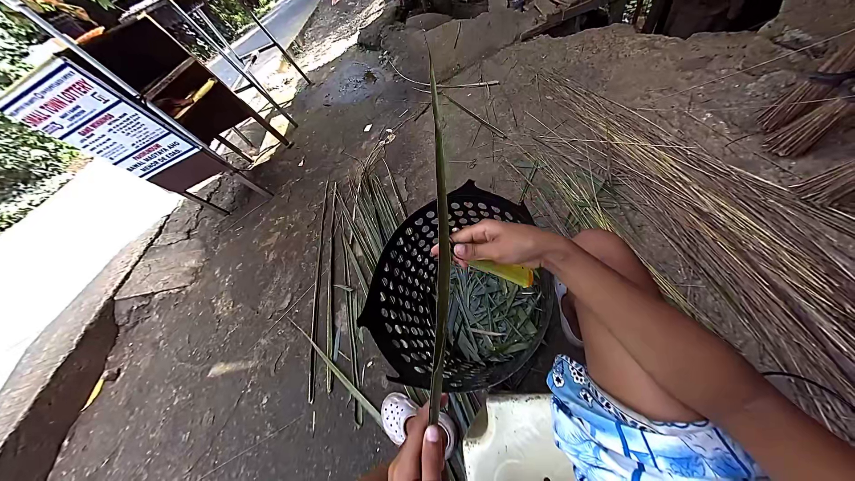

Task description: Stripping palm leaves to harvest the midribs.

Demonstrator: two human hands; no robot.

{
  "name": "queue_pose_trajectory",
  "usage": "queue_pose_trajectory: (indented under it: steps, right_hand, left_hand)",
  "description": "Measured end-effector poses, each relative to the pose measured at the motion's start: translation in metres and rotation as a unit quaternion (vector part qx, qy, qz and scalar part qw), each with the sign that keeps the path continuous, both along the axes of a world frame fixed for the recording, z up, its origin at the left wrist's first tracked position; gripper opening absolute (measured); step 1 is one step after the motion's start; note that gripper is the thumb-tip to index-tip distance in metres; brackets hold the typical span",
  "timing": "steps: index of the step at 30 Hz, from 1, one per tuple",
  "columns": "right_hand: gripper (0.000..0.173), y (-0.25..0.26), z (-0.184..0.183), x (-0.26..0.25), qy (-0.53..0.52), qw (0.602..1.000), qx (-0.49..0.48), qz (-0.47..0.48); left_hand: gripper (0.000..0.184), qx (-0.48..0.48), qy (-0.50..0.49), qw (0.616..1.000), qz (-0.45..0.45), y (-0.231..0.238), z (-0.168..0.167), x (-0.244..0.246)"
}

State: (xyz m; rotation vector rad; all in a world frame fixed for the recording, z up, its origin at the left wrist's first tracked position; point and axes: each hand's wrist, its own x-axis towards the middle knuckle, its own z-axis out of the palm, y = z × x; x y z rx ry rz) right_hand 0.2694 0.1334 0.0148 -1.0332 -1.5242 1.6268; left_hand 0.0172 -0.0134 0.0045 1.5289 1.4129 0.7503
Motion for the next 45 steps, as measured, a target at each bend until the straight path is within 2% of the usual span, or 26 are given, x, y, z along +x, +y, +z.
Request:
queue_pose_trajectory:
  steps: [6,13,19,25,34,40,42,45]
  right_hand:
    - [0.008,-0.001,0.0,-0.006,0.06,0.993,-0.061,-0.083]
    - [0.014,-0.002,0.001,-0.011,0.085,0.982,-0.093,-0.142]
    - [0.009,-0.002,-0.001,-0.01,0.09,0.976,-0.098,-0.171]
    - [0.011,0.007,-0.01,0.002,0.111,0.954,-0.084,-0.265]
    - [0.007,-0.003,-0.005,-0.006,0.09,0.972,-0.085,-0.201]
    - [0.02,-0.002,-0.003,-0.011,0.054,0.975,-0.092,-0.195]
    - [0.019,-0.003,-0.003,-0.014,0.054,0.975,-0.094,-0.192]
    - [0.018,-0.007,-0.001,-0.021,0.055,0.978,-0.097,-0.176]
  left_hand:
    - [0.038,0.001,0.009,1.0,-0.019,-0.002,-0.005,-0.005]
    - [0.037,0.003,0.027,0.999,-0.021,-0.003,-0.004,-0.003]
    - [0.038,0.031,0.045,0.998,-0.026,-0.005,-0.007,-0.004]
    - [0.041,0.024,0.035,0.999,-0.019,-0.01,-0.008,-0.011]
    - [0.04,0.005,0.014,1.0,0.003,-0.012,-0.009,-0.013]
    - [0.036,-0.011,-0.017,0.999,0.029,-0.01,-0.004,-0.012]
    - [0.035,-0.018,-0.032,0.998,0.049,-0.007,-0.004,-0.011]
    - [0.015,-0.058,-0.008,0.993,0.098,0.003,0.002,-0.004]
